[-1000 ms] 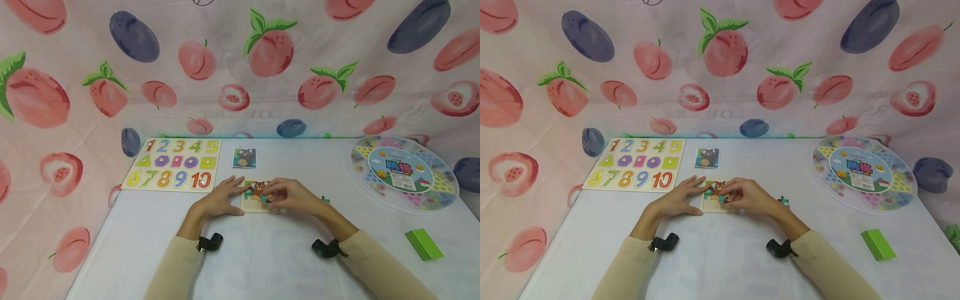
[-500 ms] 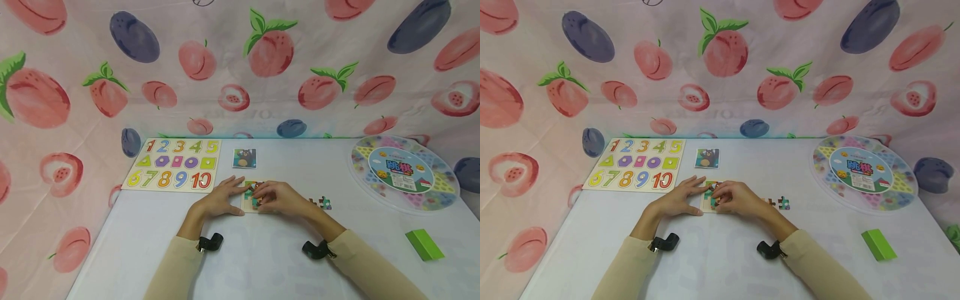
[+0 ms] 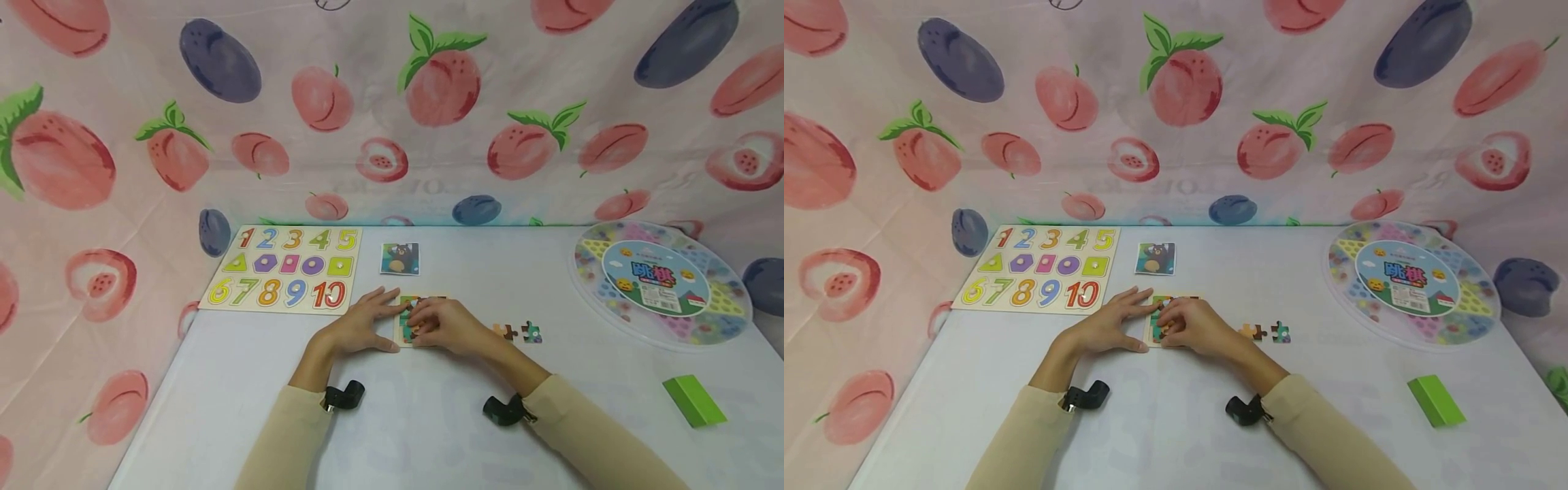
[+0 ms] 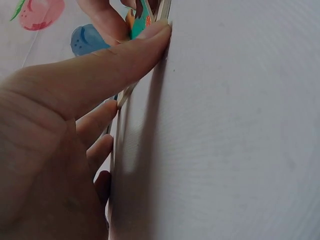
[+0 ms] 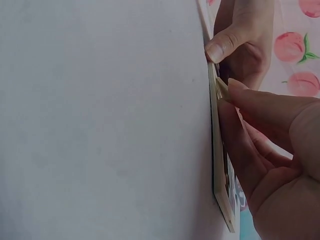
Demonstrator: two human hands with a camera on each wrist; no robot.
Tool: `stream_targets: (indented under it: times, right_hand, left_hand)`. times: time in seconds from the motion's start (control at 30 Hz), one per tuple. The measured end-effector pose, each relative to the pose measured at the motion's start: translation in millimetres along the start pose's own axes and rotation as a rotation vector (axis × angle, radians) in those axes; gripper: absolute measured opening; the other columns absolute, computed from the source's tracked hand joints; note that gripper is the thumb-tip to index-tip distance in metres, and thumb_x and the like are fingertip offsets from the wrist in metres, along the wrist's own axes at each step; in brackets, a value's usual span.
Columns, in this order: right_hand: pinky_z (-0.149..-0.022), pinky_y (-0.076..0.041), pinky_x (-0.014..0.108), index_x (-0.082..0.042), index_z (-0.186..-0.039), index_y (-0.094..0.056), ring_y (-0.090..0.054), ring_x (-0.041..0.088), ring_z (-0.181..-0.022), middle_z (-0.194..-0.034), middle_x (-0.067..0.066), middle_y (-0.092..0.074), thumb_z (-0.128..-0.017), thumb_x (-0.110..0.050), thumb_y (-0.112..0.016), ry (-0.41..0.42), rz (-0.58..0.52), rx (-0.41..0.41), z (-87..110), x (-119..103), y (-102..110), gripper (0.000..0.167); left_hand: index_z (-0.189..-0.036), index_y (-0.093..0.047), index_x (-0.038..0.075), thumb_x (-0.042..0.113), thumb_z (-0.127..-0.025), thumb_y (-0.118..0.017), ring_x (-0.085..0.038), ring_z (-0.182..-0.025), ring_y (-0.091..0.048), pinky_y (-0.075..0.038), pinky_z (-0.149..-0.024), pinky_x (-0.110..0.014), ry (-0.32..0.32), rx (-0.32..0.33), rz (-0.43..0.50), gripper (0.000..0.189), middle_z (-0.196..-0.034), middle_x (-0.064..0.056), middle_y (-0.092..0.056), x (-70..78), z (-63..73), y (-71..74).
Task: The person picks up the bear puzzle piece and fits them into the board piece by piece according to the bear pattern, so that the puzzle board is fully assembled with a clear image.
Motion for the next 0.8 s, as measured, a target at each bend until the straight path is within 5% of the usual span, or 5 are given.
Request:
stream_targets:
  times: [0.8]
  right_hand:
    - [-0.068,-0.053,0.016,-0.007,-0.104,-0.08,-0.061,0.002,-0.074,-0.111,0.006,-0.077,-0.081,-0.015,-0.086,-0.016,0.106,0.065,-9.6,-6.0,-5.9,0.026]
  left_hand:
    - [-0.152,-0.049,0.026,0.029,-0.08,-0.087,-0.022,-0.164,-0.006,-0.015,-0.131,-0.057,-0.001,0.003,0.02,0.081,-0.171,0.009,-0.025,2.9,0.9,1.6]
Point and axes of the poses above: each hand's wrist, its own z-axis away from the middle knuckle, its own y-axis out of the back of the hand, x = y × z, the point moved 4 cm from there along -z, towards the middle knuckle
